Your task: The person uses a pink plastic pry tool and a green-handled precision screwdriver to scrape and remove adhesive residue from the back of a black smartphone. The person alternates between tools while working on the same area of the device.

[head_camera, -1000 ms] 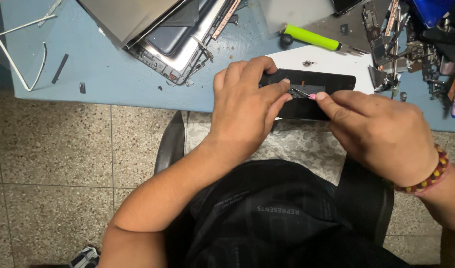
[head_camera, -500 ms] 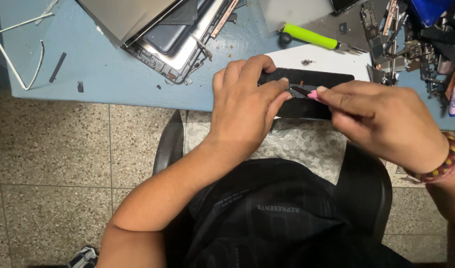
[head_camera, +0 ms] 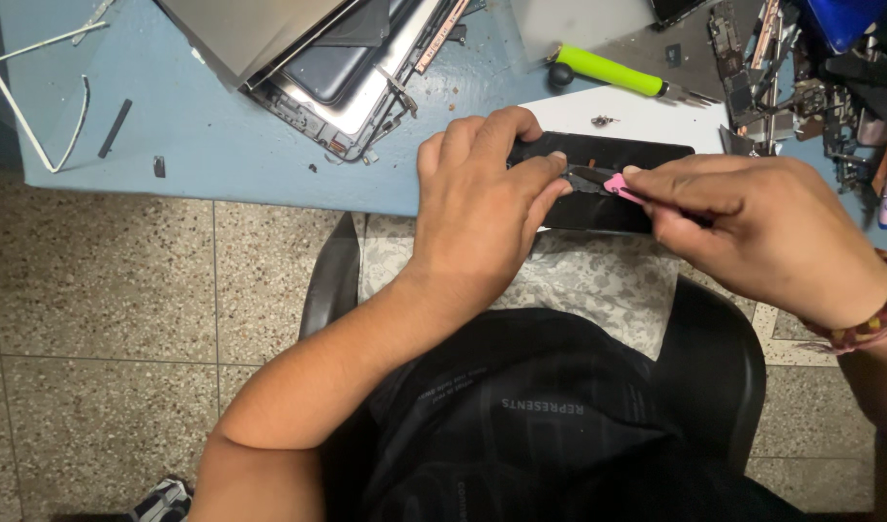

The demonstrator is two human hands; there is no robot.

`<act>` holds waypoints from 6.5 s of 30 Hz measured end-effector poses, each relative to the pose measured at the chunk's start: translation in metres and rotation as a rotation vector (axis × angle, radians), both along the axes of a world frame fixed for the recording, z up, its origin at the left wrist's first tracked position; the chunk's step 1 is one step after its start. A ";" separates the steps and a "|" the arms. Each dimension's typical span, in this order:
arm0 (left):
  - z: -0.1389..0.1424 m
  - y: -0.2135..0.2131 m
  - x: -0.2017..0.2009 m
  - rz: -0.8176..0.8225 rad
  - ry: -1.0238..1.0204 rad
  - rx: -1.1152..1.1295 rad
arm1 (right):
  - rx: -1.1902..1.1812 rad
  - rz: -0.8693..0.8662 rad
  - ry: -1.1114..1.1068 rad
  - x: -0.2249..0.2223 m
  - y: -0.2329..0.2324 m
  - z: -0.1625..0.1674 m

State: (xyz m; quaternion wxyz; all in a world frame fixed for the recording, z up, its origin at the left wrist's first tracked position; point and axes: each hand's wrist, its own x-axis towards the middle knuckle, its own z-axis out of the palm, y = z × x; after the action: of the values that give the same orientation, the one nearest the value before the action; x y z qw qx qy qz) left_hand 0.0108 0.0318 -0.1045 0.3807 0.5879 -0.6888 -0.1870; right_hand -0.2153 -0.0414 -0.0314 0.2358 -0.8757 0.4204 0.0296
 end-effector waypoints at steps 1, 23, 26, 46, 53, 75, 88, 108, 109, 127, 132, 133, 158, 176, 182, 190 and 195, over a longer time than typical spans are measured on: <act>0.000 -0.001 0.000 -0.002 0.001 0.004 | 0.011 -0.003 0.018 0.000 -0.001 0.000; 0.001 0.001 0.002 0.002 0.005 -0.004 | -0.113 -0.019 -0.077 0.006 0.019 -0.001; 0.001 0.001 0.003 -0.001 0.005 -0.008 | -0.172 0.002 -0.071 0.004 0.022 -0.002; -0.003 0.001 0.004 -0.005 -0.013 -0.033 | -0.393 0.113 0.019 0.009 0.029 -0.006; -0.003 0.001 0.004 -0.011 -0.014 -0.021 | -0.437 0.115 0.045 0.013 0.032 -0.006; -0.002 0.001 0.005 -0.026 -0.015 -0.038 | -0.369 0.160 0.069 0.016 0.031 -0.002; 0.000 0.002 0.005 -0.034 -0.006 -0.037 | -0.479 0.277 0.087 0.018 0.039 -0.012; -0.001 0.002 0.004 -0.025 0.005 -0.025 | 0.029 0.015 -0.149 0.005 0.009 -0.016; -0.001 0.001 0.003 -0.021 0.006 -0.025 | 0.085 -0.022 -0.199 0.003 0.008 -0.017; 0.001 0.001 0.005 -0.040 0.011 -0.035 | -0.259 0.220 0.051 0.024 0.025 -0.004; 0.001 0.001 0.005 -0.039 0.010 -0.025 | -0.342 0.277 0.068 0.026 0.028 -0.002; 0.001 0.001 0.005 -0.039 0.011 -0.024 | -0.360 0.288 0.075 0.026 0.028 -0.002; 0.000 0.002 0.006 -0.036 -0.002 -0.039 | -0.432 0.406 0.058 0.008 0.003 -0.002; -0.002 0.001 0.005 -0.039 -0.042 -0.056 | -0.441 0.570 0.057 -0.008 -0.024 -0.013; -0.001 0.001 0.005 -0.052 -0.039 -0.054 | -0.473 0.556 0.017 -0.002 -0.021 -0.012; 0.002 0.000 0.005 -0.056 -0.055 -0.033 | -0.488 0.514 0.013 0.001 -0.014 -0.013; 0.002 0.000 0.005 -0.053 -0.050 -0.026 | -0.502 0.540 0.036 0.002 -0.009 -0.012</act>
State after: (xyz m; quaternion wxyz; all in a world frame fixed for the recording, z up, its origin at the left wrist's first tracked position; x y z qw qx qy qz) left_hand 0.0160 0.0321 -0.1023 0.3658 0.5690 -0.7158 -0.1734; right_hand -0.2130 -0.0505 -0.0435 -0.0101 -0.9849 0.1725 0.0024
